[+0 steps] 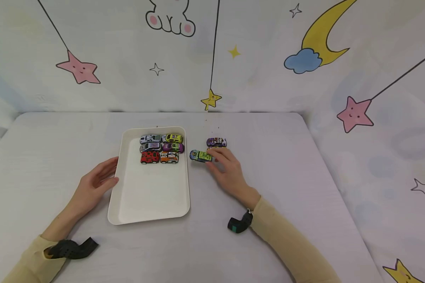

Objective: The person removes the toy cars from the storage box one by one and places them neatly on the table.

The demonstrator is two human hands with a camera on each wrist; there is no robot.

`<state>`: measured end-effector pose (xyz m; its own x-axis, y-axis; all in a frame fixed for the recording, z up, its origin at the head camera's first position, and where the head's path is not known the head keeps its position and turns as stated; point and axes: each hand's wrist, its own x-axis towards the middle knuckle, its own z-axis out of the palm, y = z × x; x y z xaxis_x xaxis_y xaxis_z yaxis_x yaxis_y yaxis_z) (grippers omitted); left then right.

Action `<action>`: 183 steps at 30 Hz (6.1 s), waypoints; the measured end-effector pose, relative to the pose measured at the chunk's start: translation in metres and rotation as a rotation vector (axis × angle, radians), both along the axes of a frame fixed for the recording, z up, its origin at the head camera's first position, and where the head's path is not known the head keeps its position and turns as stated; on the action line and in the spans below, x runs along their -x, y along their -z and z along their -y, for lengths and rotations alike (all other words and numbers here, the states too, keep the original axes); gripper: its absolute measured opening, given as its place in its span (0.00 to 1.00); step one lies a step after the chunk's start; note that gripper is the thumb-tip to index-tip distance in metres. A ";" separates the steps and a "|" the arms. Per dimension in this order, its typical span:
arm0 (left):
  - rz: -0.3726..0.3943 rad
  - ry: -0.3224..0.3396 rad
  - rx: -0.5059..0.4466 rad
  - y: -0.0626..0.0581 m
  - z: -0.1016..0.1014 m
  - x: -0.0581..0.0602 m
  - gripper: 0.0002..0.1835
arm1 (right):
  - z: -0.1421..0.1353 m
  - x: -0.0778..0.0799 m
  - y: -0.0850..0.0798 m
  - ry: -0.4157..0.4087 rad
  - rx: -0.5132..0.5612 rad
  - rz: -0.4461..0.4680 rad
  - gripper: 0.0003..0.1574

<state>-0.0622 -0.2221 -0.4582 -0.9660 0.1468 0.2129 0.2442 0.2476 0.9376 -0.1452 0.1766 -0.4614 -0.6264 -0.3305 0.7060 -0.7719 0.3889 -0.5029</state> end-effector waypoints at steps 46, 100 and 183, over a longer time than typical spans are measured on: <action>-0.012 -0.001 -0.008 0.004 0.000 -0.003 0.31 | -0.019 0.000 0.005 0.215 -0.099 0.183 0.23; -0.018 0.003 0.018 0.001 0.001 0.000 0.30 | -0.017 0.001 0.002 0.275 -0.120 0.154 0.25; -0.008 0.004 -0.006 -0.001 -0.002 -0.003 0.30 | 0.095 -0.003 -0.038 0.146 -0.606 0.217 0.18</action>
